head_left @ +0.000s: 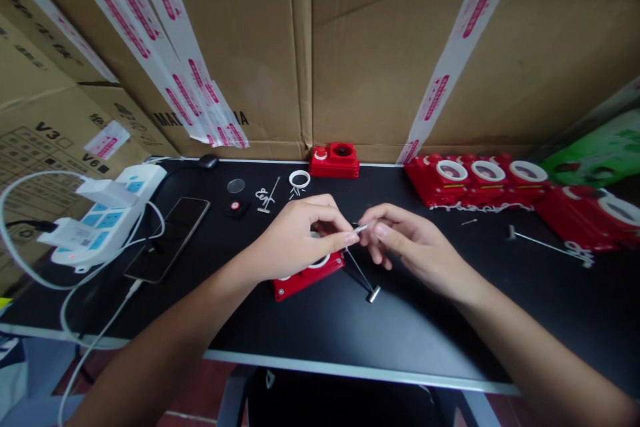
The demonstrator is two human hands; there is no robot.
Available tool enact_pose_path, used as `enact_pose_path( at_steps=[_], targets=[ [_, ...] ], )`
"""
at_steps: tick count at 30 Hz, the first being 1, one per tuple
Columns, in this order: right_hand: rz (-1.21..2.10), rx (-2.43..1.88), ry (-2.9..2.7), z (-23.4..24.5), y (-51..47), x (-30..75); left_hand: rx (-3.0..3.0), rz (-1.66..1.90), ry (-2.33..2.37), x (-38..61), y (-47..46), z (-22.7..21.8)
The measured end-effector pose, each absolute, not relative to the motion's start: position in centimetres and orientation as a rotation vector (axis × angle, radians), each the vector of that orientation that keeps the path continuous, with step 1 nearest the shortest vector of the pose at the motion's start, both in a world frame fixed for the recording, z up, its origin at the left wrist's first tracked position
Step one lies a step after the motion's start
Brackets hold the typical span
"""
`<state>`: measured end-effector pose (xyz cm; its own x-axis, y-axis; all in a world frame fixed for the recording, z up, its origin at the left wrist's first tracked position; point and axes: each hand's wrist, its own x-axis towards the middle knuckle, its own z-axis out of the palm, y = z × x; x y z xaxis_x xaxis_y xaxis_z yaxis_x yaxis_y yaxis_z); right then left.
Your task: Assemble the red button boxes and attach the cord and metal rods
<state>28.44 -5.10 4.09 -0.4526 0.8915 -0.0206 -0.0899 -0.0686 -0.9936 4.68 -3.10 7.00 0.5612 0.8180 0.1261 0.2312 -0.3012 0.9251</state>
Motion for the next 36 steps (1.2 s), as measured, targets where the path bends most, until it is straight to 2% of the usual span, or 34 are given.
enact_pose_path(
  at_steps=[8,13,23,36],
  targets=[
    [1.487,-0.976,-1.604,4.21,-5.23,27.89,1.847,0.726,0.885,4.51,-2.81,7.10],
    [1.360,-1.018,-1.512,4.34,-5.03,28.23,1.946,0.701,0.921,4.37,-2.68,7.33],
    [1.750,-0.893,-1.115,4.80,-4.94,28.53,2.114,0.647,0.945,4.51,-2.65,6.92],
    [1.734,-0.782,-1.133,4.47,-5.45,27.94,2.263,0.555,0.920,4.38,-2.90,6.40]
  ],
)
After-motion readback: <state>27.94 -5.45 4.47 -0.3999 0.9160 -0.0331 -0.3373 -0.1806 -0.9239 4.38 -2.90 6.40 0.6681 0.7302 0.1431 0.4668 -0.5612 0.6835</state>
